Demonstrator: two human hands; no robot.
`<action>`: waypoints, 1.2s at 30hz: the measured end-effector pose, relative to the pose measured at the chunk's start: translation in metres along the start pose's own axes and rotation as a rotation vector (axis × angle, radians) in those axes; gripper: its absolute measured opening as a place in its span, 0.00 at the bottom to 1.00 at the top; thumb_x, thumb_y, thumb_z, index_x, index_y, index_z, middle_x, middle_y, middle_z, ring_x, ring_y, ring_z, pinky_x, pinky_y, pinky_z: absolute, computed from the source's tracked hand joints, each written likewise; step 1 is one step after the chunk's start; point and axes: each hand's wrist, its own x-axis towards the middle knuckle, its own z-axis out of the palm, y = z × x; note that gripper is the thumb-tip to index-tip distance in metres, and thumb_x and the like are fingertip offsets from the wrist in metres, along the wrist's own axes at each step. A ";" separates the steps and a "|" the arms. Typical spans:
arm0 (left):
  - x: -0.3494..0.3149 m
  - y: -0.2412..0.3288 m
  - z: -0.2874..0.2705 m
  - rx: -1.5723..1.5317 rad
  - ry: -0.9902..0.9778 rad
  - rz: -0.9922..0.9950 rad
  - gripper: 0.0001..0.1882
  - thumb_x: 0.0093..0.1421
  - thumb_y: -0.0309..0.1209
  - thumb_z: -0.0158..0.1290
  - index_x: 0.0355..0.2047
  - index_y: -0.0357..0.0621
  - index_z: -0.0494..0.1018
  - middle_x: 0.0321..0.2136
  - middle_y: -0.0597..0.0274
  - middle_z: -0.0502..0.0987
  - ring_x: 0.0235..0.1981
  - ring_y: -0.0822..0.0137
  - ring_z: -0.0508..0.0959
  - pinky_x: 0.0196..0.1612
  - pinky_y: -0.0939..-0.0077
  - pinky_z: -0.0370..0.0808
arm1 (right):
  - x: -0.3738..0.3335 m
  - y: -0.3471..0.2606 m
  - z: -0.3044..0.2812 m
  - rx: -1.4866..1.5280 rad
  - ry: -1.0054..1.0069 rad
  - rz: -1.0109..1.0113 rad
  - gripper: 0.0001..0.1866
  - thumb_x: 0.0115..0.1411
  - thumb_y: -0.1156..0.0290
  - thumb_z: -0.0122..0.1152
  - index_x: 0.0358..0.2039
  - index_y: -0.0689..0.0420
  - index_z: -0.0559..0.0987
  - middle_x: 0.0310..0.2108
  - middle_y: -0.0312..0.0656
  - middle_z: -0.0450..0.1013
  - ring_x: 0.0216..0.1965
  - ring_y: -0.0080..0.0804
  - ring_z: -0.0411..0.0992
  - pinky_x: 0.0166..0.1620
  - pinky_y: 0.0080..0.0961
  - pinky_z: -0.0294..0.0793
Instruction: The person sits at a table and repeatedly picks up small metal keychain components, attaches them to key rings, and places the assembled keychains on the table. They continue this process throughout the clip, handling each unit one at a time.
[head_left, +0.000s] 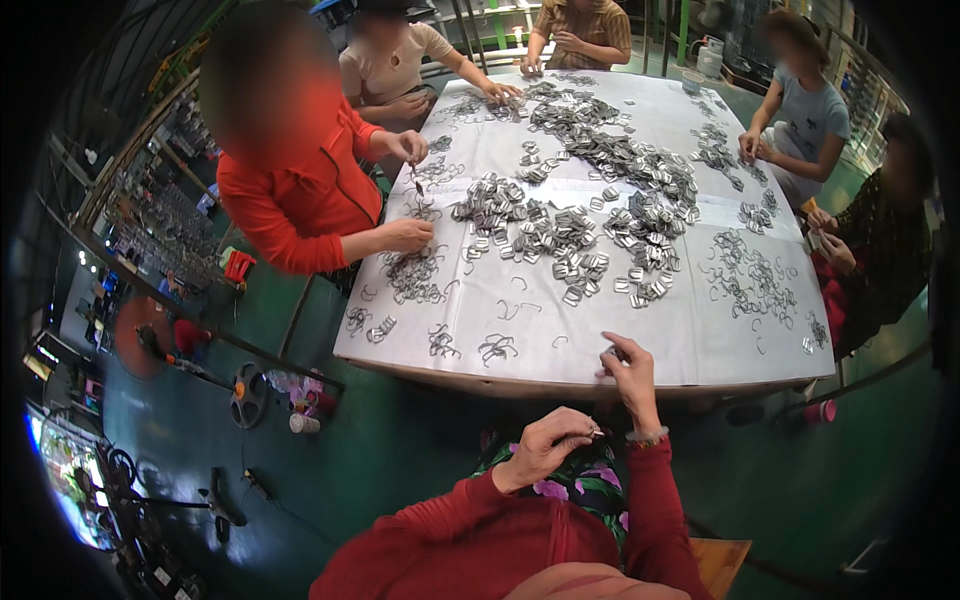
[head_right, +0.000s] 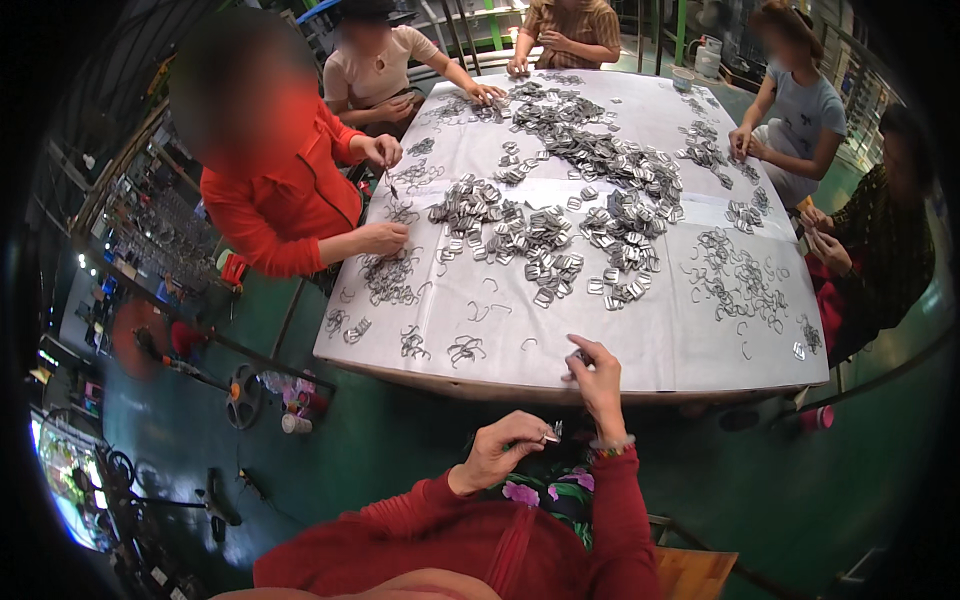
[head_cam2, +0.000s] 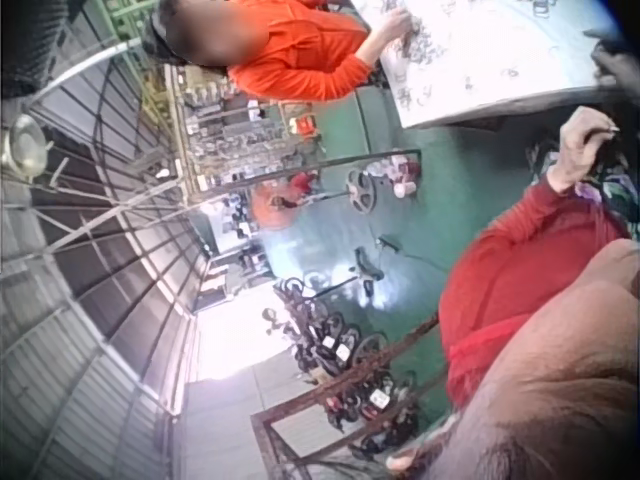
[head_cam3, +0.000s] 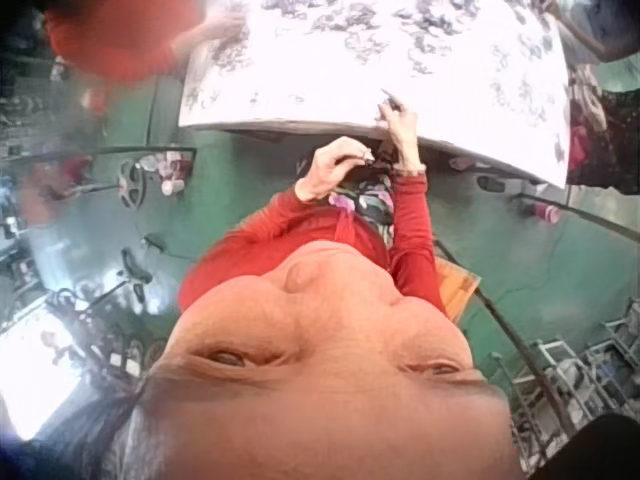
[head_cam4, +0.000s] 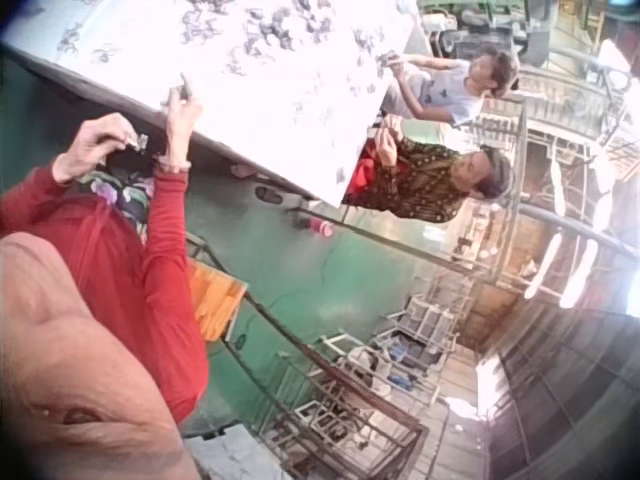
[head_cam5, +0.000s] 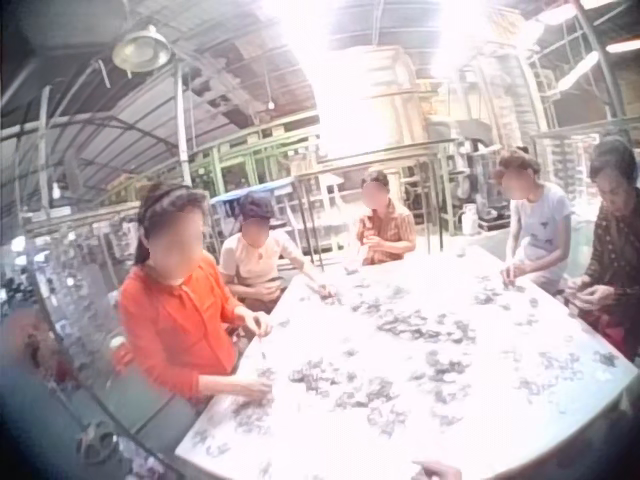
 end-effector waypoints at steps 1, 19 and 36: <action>-0.001 0.001 0.000 -0.012 0.011 -0.011 0.07 0.53 0.17 0.55 0.33 0.35 0.72 0.33 0.56 0.76 0.36 0.63 0.76 0.41 0.72 0.74 | -0.015 -0.018 -0.005 0.075 -0.031 0.058 0.20 0.52 0.84 0.56 0.48 0.62 0.72 0.25 0.38 0.71 0.25 0.20 0.69 0.26 0.19 0.77; -0.012 0.025 0.003 0.270 -0.007 0.021 0.07 0.52 0.20 0.56 0.33 0.36 0.74 0.30 0.55 0.75 0.33 0.60 0.76 0.35 0.71 0.73 | -0.144 -0.155 0.014 -0.216 -0.081 -0.164 0.14 0.50 0.88 0.56 0.39 0.65 0.79 0.33 0.42 0.76 0.34 0.23 0.75 0.38 0.16 0.74; 0.039 -0.048 -0.120 0.587 0.319 -0.088 0.19 0.56 0.31 0.55 0.46 0.38 0.69 0.44 0.49 0.72 0.46 0.51 0.71 0.49 0.65 0.67 | -0.137 -0.125 0.018 0.090 -0.002 0.037 0.09 0.48 0.87 0.63 0.32 0.67 0.79 0.28 0.41 0.77 0.30 0.23 0.75 0.35 0.16 0.76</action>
